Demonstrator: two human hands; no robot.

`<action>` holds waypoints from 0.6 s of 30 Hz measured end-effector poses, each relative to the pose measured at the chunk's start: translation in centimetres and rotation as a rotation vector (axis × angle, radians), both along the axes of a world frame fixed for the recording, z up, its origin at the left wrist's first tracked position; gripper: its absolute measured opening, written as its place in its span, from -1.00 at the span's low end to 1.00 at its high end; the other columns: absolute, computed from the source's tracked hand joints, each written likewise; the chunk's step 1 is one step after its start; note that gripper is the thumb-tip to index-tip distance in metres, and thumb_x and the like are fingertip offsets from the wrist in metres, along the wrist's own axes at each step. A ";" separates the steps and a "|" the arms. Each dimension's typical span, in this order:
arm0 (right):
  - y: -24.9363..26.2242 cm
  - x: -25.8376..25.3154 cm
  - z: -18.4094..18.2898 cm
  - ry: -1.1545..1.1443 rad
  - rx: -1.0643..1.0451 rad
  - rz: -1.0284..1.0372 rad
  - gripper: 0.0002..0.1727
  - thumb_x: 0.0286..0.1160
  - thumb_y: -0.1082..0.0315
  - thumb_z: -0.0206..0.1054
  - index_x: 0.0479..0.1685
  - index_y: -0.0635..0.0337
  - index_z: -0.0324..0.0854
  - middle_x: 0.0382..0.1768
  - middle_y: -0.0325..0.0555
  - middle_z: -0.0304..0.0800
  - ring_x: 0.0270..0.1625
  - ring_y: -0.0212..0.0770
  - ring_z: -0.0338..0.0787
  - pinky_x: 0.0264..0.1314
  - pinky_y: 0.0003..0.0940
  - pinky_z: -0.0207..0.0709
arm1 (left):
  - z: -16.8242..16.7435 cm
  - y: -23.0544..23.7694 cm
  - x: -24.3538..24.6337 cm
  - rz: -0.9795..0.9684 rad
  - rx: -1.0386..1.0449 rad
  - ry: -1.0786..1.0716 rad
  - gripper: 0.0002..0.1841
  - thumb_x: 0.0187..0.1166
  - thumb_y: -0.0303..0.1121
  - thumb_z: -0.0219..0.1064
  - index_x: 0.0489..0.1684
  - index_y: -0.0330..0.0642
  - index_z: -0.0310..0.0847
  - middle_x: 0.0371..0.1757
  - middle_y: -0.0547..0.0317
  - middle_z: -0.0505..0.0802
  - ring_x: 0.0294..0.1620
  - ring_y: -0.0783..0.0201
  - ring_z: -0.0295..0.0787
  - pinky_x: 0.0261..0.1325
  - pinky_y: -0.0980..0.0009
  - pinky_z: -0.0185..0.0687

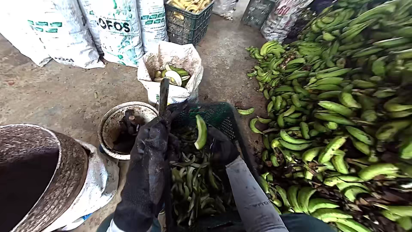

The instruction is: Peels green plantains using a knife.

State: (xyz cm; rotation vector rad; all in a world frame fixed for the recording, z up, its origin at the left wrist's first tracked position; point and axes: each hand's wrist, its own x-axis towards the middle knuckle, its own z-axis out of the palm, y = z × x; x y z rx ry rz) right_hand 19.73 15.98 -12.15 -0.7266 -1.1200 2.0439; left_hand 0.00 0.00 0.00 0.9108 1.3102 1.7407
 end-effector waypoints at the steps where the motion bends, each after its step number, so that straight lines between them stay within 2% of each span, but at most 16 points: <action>1: -0.3 1.2 1.4 0.034 0.054 -0.051 -0.64 0.68 0.05 0.13 0.19 0.05 0.63 -0.20 -0.17 0.86 -0.22 -0.32 0.84 -0.19 -0.37 0.77 | 0.1 0.1 0.5 -0.015 -0.042 0.001 -0.55 0.80 0.02 0.07 0.45 -0.03 0.54 -0.31 0.25 0.77 -0.40 0.35 0.69 -0.29 0.47 0.70; 2: -0.6 2.1 2.6 -0.030 0.114 -0.129 -0.62 0.70 0.00 0.07 0.20 0.01 0.60 -0.22 -0.22 0.85 -0.26 -0.35 0.83 -0.25 -0.41 0.75 | 0.2 0.4 1.1 -0.028 -0.086 0.015 -0.59 0.80 -0.03 0.09 0.42 -0.02 0.54 -0.31 0.24 0.77 -0.40 0.35 0.71 -0.31 0.48 0.70; 3: -0.9 2.5 3.6 -0.140 0.162 -0.219 -0.58 0.72 0.00 0.02 0.30 0.03 0.53 -0.22 -0.23 0.78 -0.27 -0.37 0.77 -0.27 -0.42 0.70 | 0.2 0.6 1.9 -0.044 -0.122 0.039 -0.60 0.78 -0.06 0.12 0.43 -0.02 0.55 -0.28 0.21 0.80 -0.39 0.33 0.74 -0.31 0.46 0.71; 5: -1.5 3.1 5.0 -0.219 0.210 -0.351 -0.50 0.74 0.01 0.03 0.49 0.08 0.44 -0.10 -0.16 0.73 -0.19 -0.34 0.74 -0.14 -0.37 0.70 | -0.3 0.8 3.5 -0.118 -0.157 0.174 -0.55 0.76 -0.02 0.14 0.47 -0.03 0.55 -0.16 0.20 0.82 -0.27 0.34 0.76 -0.20 0.38 0.73; 9: -3.3 4.3 6.7 -0.056 0.368 -0.578 -0.56 0.77 0.07 -0.05 0.40 0.08 0.50 -0.04 -0.22 0.75 -0.07 -0.41 0.76 0.01 -0.41 0.71 | -2.0 0.6 7.3 -0.310 -0.187 0.537 -0.44 0.71 0.20 0.11 0.46 0.04 0.60 0.07 0.24 0.83 -0.01 0.38 0.76 0.09 0.23 0.73; 13: -4.7 5.7 8.7 -0.091 0.432 -0.801 -0.43 0.75 -0.03 -0.07 0.58 0.03 0.45 0.05 -0.15 0.75 -0.07 -0.37 0.75 -0.01 -0.40 0.68 | -2.3 -0.1 10.6 -0.361 -0.213 0.805 -0.26 0.66 0.36 -0.03 0.62 0.05 0.51 0.33 0.06 0.79 0.29 0.11 0.76 0.34 -0.08 0.64; 15: -5.3 6.6 9.6 -0.171 0.445 -0.896 -0.42 0.73 -0.05 -0.03 0.62 -0.02 0.42 0.11 -0.15 0.73 -0.04 -0.36 0.73 0.03 -0.37 0.65 | -2.2 -0.6 11.7 -0.330 -0.180 0.888 -0.28 0.69 0.29 -0.01 0.64 -0.02 0.49 0.35 -0.05 0.78 0.28 -0.03 0.77 0.31 -0.15 0.63; 17: -5.6 7.2 10.1 -0.229 0.451 -0.983 -0.44 0.75 -0.05 0.00 0.61 -0.01 0.43 -0.02 -0.14 0.73 -0.17 -0.34 0.73 -0.10 -0.35 0.68 | -2.1 -0.8 12.3 -0.304 -0.142 0.955 -0.34 0.71 0.18 0.04 0.63 -0.05 0.51 0.35 -0.11 0.78 0.27 -0.10 0.78 0.29 -0.18 0.64; 18: -5.9 7.6 10.4 -0.257 0.461 -0.990 -0.44 0.75 -0.02 -0.01 0.63 0.00 0.39 -0.01 -0.14 0.71 -0.16 -0.34 0.72 -0.08 -0.34 0.67 | -2.2 -0.8 12.5 -0.303 -0.123 0.969 -0.36 0.70 0.15 0.06 0.63 -0.05 0.51 0.36 -0.11 0.77 0.28 -0.11 0.77 0.31 -0.18 0.63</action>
